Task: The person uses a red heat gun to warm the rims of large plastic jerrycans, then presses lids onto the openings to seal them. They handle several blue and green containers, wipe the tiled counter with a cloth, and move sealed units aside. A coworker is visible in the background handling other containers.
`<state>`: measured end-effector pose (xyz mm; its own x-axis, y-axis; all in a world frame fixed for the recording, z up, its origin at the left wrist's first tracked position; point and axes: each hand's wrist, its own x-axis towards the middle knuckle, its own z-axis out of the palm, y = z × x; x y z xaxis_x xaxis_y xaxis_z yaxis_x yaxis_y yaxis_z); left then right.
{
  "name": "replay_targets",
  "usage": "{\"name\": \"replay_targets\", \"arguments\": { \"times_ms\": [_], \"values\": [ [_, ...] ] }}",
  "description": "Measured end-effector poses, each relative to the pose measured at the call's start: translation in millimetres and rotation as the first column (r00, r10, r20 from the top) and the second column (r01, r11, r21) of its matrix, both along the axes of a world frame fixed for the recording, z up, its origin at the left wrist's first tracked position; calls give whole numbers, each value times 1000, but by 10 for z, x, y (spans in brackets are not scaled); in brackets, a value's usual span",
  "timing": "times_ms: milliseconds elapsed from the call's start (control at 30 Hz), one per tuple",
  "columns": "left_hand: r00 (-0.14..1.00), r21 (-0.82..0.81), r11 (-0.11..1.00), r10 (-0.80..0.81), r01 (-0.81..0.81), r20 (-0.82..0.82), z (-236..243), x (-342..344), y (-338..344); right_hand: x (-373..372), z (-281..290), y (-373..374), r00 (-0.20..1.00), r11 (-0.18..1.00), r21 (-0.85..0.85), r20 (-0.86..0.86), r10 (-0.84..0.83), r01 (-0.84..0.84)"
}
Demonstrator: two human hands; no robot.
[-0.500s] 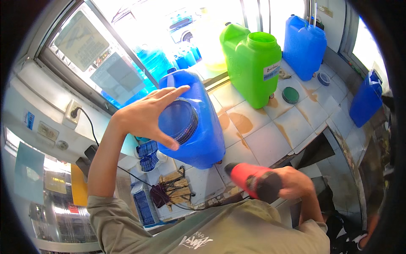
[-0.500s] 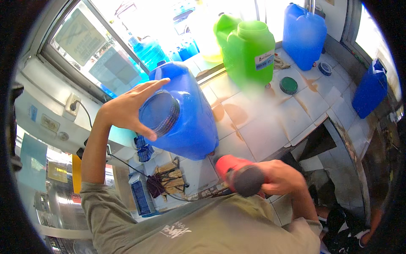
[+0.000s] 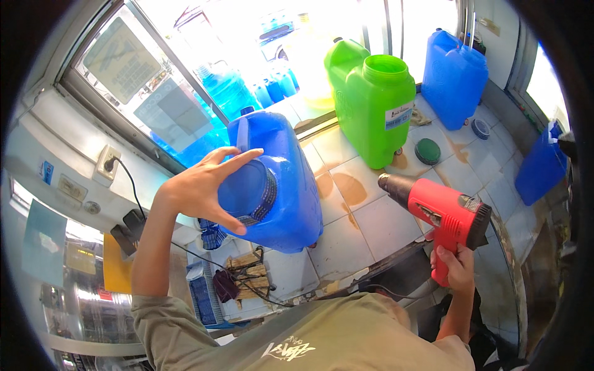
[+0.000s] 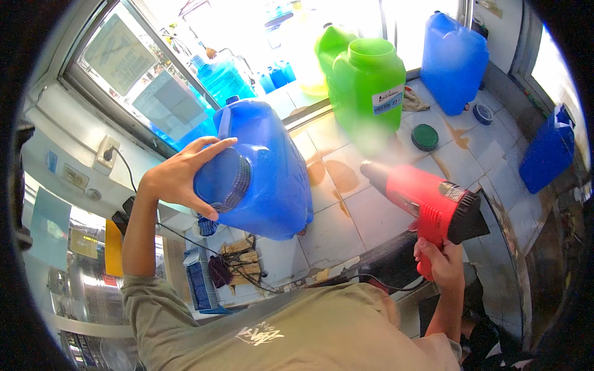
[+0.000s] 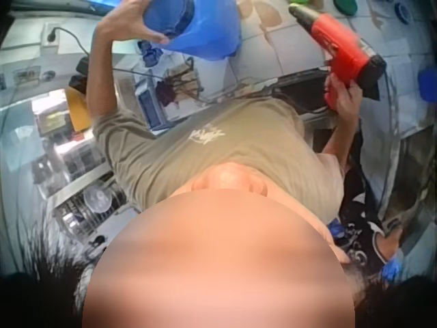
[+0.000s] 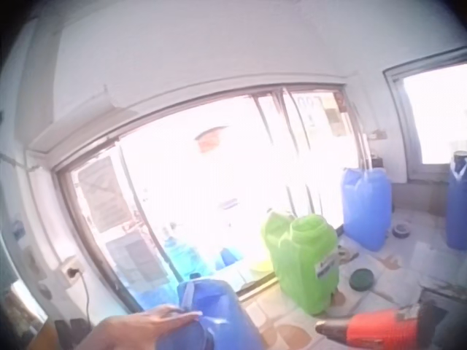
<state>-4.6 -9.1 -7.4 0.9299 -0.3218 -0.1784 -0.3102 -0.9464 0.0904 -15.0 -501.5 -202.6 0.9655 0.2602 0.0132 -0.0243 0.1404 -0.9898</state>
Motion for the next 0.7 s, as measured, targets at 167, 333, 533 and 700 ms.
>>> {"name": "replay_targets", "arguments": {
  "times_ms": [167,333,533,700],
  "values": [
    [986,-57,989,127,-133,-105,2,26,-107,209,101,18,1000,1000,17,7,23,-23],
    [891,127,888,451,-442,-57,-48,-67,-252,442,220,114,998,997,-60,40,56,-54],
    [979,-41,987,162,-158,124,-308,-115,-181,737,277,306,983,990,-24,114,143,-141],
    [978,-14,987,160,-159,138,-541,-178,-245,852,442,576,972,959,159,49,230,-235]
  ]
}}
